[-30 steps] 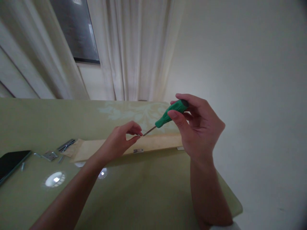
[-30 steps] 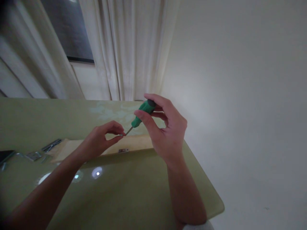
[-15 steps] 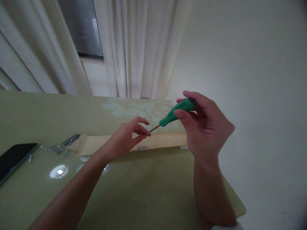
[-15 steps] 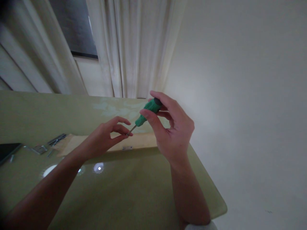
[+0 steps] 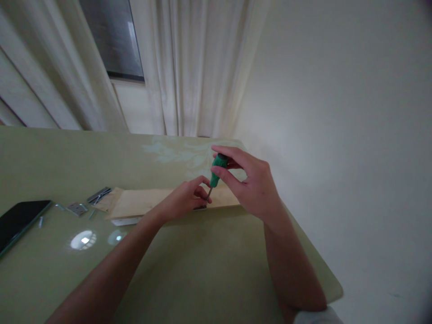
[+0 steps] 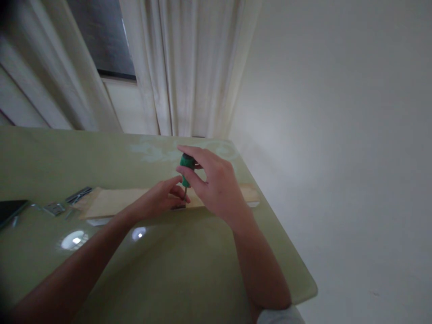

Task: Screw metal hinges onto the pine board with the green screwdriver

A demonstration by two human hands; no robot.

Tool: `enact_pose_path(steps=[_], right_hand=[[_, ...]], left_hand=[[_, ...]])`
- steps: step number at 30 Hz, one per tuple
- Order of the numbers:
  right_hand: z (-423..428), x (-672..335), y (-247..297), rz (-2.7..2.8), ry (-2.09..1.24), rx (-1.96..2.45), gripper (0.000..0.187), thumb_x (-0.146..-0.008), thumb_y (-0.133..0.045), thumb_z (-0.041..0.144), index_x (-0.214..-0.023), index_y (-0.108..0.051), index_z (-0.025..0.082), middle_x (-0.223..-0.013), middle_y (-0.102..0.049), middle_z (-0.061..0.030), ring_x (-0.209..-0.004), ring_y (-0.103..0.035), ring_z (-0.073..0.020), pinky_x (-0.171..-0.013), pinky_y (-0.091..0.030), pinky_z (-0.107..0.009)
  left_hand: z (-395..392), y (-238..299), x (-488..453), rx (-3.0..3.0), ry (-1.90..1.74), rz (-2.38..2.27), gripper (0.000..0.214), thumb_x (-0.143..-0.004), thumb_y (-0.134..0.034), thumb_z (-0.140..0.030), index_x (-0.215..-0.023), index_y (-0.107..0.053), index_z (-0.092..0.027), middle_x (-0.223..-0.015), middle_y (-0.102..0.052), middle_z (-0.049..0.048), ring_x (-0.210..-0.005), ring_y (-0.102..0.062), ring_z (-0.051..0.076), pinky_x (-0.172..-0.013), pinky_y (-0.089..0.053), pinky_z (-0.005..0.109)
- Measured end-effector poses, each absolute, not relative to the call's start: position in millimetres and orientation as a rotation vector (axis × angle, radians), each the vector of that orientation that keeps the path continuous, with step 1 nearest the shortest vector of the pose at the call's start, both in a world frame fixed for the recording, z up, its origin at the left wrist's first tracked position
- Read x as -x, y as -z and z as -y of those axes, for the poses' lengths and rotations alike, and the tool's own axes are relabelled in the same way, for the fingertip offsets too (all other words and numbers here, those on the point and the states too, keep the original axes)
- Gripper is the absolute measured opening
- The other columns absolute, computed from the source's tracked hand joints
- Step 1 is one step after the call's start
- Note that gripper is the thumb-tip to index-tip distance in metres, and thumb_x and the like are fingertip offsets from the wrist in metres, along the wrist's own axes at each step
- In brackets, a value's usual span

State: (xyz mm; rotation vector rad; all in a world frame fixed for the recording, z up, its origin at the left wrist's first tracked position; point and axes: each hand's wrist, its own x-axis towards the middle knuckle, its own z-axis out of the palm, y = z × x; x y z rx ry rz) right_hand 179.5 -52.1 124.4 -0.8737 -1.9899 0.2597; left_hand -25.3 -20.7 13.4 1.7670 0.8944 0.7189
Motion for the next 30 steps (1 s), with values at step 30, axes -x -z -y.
enact_pose_path(steps=[30], right_hand=[[47.2,-164.0,-111.3,2.147,-0.005,0.756,0.037,-0.104,-0.065,0.036,-0.138,-0.071,0.023,-0.106,-0.072,-0.0076,-0.105,-0.066,-0.0239,-0.098,-0.055,-0.040]], left_hand=[[12.7,4.4,29.7,-2.084,-0.560,-0.923,0.008,-0.082,-0.068,-0.023,-0.085,-0.067,-0.016,-0.077,-0.063,-0.0002,-0.070,-0.052,0.015,-0.062,-0.036,0.027]])
